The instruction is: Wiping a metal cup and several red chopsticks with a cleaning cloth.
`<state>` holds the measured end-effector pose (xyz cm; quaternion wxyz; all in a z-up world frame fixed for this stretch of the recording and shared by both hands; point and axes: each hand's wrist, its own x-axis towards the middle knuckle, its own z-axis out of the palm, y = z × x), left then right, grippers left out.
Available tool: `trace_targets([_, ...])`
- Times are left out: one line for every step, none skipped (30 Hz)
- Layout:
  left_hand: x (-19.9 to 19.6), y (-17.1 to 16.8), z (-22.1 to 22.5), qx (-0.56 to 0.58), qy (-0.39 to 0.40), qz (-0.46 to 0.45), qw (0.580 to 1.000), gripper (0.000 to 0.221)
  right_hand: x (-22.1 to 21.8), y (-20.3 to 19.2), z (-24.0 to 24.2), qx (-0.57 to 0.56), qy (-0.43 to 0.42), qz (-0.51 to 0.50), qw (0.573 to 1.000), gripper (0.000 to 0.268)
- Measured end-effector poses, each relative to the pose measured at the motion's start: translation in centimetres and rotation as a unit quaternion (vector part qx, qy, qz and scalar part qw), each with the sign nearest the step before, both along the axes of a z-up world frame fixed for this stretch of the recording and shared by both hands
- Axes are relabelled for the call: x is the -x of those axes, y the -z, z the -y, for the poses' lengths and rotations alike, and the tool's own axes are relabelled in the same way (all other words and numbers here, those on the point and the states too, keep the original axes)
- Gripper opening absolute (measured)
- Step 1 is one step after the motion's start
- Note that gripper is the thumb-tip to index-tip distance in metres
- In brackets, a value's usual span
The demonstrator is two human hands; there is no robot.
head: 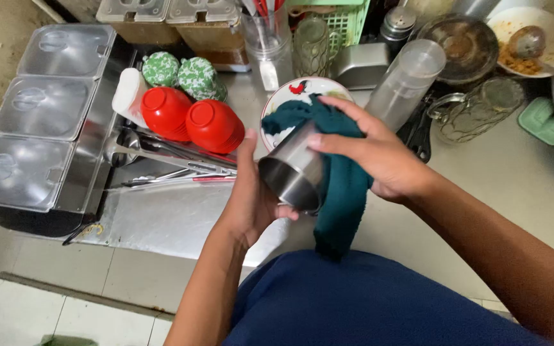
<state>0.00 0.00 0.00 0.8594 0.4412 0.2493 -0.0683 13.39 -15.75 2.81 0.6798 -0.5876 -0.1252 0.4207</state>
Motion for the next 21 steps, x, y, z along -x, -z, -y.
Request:
trace_targets([0.0, -0.9, 0.7, 0.0, 0.001, -0.001, 1.0, 0.096, -0.1, 0.6, 0.2, 0.0, 0.001, -0.001, 1.0, 0.073])
trace_targets([0.0, -1.8, 1.4, -0.011, -0.036, -0.002, 0.999, 0.088, -0.3, 1.1, 0.4, -0.023, 0.02, -0.018, 0.999, 0.073])
trace_targets([0.0, -2.8, 2.2, -0.022, -0.072, -0.003, 0.997, 0.082, -0.4, 1.6, 0.7, -0.044, 0.039, -0.036, 0.998, 0.072])
trace_targets([-0.1, -2.9, 2.5, -0.021, -0.071, -0.004, 0.997, 0.082, -0.4, 1.4, 0.8, -0.044, 0.04, -0.037, 0.998, 0.072])
trace_targets([0.0, -2.8, 2.8, -0.032, -0.113, -0.01, 0.993, 0.072, -0.3, 1.3, 0.8, -0.039, 0.069, -0.032, 0.996, 0.071])
trace_targets([0.0, -2.8, 3.1, -0.043, -0.156, -0.017, 0.987, 0.063, -0.2, 1.1, 0.8, -0.033, 0.098, -0.028, 0.994, 0.07])
trace_targets([0.0, -1.1, 2.8, -0.044, -0.154, -0.017, 0.987, 0.063, -0.2, 1.5, 1.0, -0.034, 0.1, -0.028, 0.994, 0.07])
trace_targets([-0.1, 0.7, 2.5, -0.112, -0.166, 0.02, 0.98, 0.052, -0.3, 1.8, 1.2, -0.028, 0.107, -0.016, 0.994, 0.071])
trace_targets([-0.1, 2.5, 2.1, -0.18, -0.177, 0.056, 0.966, 0.044, -0.3, 2.2, 1.4, -0.022, 0.114, -0.004, 0.993, 0.072])
trace_targets([-0.3, 2.6, 2.3, -0.18, -0.176, 0.056, 0.966, 0.044, 0.0, 2.2, 1.2, -0.022, 0.115, -0.004, 0.993, 0.072])
trace_targets([-0.6, 2.8, 2.5, -0.176, -0.225, 0.03, 0.958, 0.037, 0.3, 2.2, 1.2, 0.0, 0.12, 0.025, 0.992, 0.073])
trace_targets([-0.9, 2.9, 2.8, -0.173, -0.274, 0.004, 0.946, 0.031, 0.5, 2.2, 1.1, 0.021, 0.125, 0.055, 0.99, 0.074])
trace_targets([-0.9, 3.6, 2.3, -0.174, -0.272, 0.005, 0.947, 0.031, 0.8, 2.0, 1.0, 0.02, 0.127, 0.055, 0.99, 0.074])
trace_targets([-0.9, 4.2, 1.9, -0.107, -0.271, -0.012, 0.956, 0.037, 1.0, 1.8, 0.8, 0.031, 0.129, 0.073, 0.988, 0.074])
trace_targets([-0.7, 4.8, 1.6, -0.039, -0.273, -0.031, 0.961, 0.043, 1.3, 1.6, 0.7, 0.042, 0.128, 0.089, 0.987, 0.074])
trace_targets([-0.5, 4.8, 1.6, -0.039, -0.274, -0.032, 0.96, 0.043, 1.4, 2.0, 0.8, 0.042, 0.127, 0.088, 0.987, 0.074])
trace_targets([-0.6, 4.8, 1.6, -0.015, -0.261, -0.075, 0.962, 0.045, 1.4, 2.3, 0.8, 0.041, 0.112, 0.166, 0.979, 0.073])
trace_targets([-0.6, 4.8, 1.6, 0.01, -0.248, -0.118, 0.962, 0.049, 1.4, 2.6, 0.7, 0.04, 0.098, 0.243, 0.964, 0.073])
trace_targets([-0.4, 5.0, 1.7, 0.01, -0.249, -0.12, 0.961, 0.049, 1.5, 2.4, 0.7, 0.041, 0.096, 0.241, 0.965, 0.073])
trace_targets([-0.2, 5.1, 1.8, 0.115, -0.205, -0.073, 0.969, 0.056, 1.7, 2.3, 0.7, 0.029, 0.087, 0.25, 0.964, 0.073])
trace_targets([0.0, 5.3, 1.7, 0.217, -0.158, -0.024, 0.963, 0.063, 1.8, 2.2, 0.5, 0.016, 0.078, 0.26, 0.962, 0.073])
